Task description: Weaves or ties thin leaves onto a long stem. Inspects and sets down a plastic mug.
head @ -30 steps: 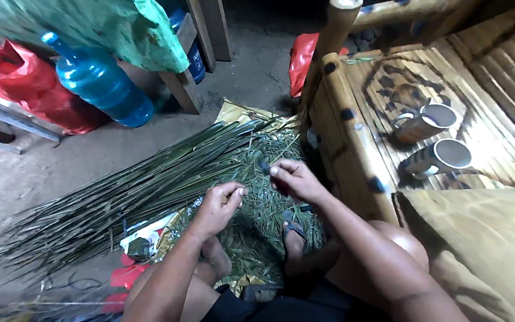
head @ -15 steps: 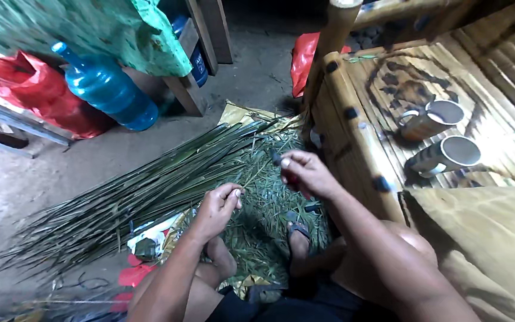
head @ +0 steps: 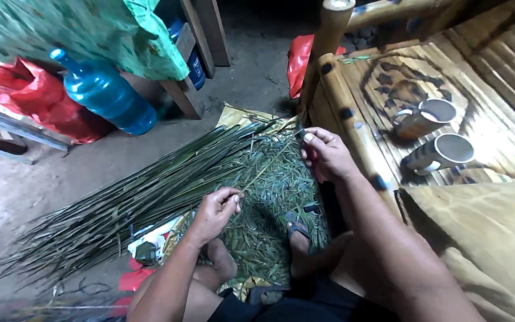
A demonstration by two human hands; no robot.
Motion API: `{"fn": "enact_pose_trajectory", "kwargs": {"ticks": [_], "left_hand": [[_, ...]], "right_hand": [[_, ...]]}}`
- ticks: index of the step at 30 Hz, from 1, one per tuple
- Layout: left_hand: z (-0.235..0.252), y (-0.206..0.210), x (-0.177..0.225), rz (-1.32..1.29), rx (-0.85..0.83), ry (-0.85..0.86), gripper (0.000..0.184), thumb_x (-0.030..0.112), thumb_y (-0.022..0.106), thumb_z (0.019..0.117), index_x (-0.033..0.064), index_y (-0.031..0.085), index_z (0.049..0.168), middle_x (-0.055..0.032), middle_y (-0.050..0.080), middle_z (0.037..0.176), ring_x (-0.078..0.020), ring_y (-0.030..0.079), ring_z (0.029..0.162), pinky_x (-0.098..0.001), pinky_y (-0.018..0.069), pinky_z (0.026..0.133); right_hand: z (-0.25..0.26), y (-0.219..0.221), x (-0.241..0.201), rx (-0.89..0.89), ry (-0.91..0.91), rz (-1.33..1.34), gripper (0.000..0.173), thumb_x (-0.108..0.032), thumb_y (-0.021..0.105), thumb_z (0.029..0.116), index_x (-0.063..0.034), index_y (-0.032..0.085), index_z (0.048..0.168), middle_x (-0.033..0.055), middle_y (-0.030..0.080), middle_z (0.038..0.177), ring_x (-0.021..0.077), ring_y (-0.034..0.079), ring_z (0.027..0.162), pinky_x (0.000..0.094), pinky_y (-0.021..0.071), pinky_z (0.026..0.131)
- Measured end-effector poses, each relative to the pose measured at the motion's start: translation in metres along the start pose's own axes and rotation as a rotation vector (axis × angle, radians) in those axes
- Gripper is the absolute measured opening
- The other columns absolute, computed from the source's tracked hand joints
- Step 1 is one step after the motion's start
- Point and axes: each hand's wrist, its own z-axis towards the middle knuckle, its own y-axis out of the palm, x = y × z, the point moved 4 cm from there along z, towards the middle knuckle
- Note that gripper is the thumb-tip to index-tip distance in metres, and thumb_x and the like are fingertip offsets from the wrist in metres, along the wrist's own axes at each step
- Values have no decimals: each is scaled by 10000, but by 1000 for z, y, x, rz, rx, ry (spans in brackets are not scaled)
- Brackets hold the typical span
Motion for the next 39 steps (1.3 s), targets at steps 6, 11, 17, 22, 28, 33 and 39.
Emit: {"fn": "enact_pose_trajectory", "kwargs": {"ticks": [6, 11, 17, 22, 28, 33, 39], "left_hand": [[6, 7, 5, -15, 3, 29, 264, 145, 472, 1066, 36, 695, 1156, 46, 708, 867, -5, 629, 724, -182, 536, 685], [7, 8, 7, -13, -9, 45, 283, 137, 450, 1071, 43, 705, 1150, 56, 686, 833, -5, 608, 701, -176, 524, 661], [2, 1, 3, 15, 2, 30, 282, 138, 452, 1069, 34, 702, 1146, 72, 659, 806, 16, 579, 679, -158, 502, 647], [0, -3, -1, 91, 18, 30, 318, 172, 423, 1077, 39, 698, 1163, 63, 678, 825, 16, 590, 686, -169, 510, 658], [8, 5, 3, 64, -2, 29, 314, 167, 417, 1082, 46, 691, 1176, 59, 676, 825, 0, 587, 680, -181, 511, 650], [10, 7, 6, 27, -21, 33, 309, 154, 414, 1079, 43, 695, 1150, 70, 659, 794, 6, 569, 657, -167, 491, 624], [6, 1, -1, 67, -4, 28, 312, 160, 417, 1076, 41, 695, 1153, 68, 655, 792, 10, 572, 665, -168, 497, 639]], "right_hand": [[-27, 62, 23, -318, 53, -43, 259, -217, 494, 1062, -15, 640, 1133, 44, 644, 727, 107, 601, 567, 266, 535, 532], [-26, 62, 28, -347, -19, -78, 262, -219, 512, 1060, -18, 680, 1074, 30, 644, 710, 76, 576, 550, 232, 504, 511], [-5, 9, 11, -33, -42, -60, 270, -279, 492, 1082, -113, 663, 1208, 10, 628, 722, 66, 535, 498, 215, 476, 447], [-2, -1, -4, 81, 15, -40, 274, -275, 440, 1099, -120, 615, 1242, -14, 629, 760, 69, 575, 539, 229, 524, 482], [-31, 76, 35, -364, 76, -54, 295, -219, 492, 1070, -3, 649, 1195, 46, 663, 764, 99, 606, 589, 258, 534, 544], [-24, 61, 28, -301, -22, -109, 278, -221, 511, 1064, -23, 682, 1158, 18, 648, 730, 68, 571, 560, 230, 504, 519], [1, -3, 4, 82, -7, -10, 266, -234, 455, 1097, -83, 643, 1207, -20, 638, 746, 61, 570, 534, 222, 522, 487]]}}
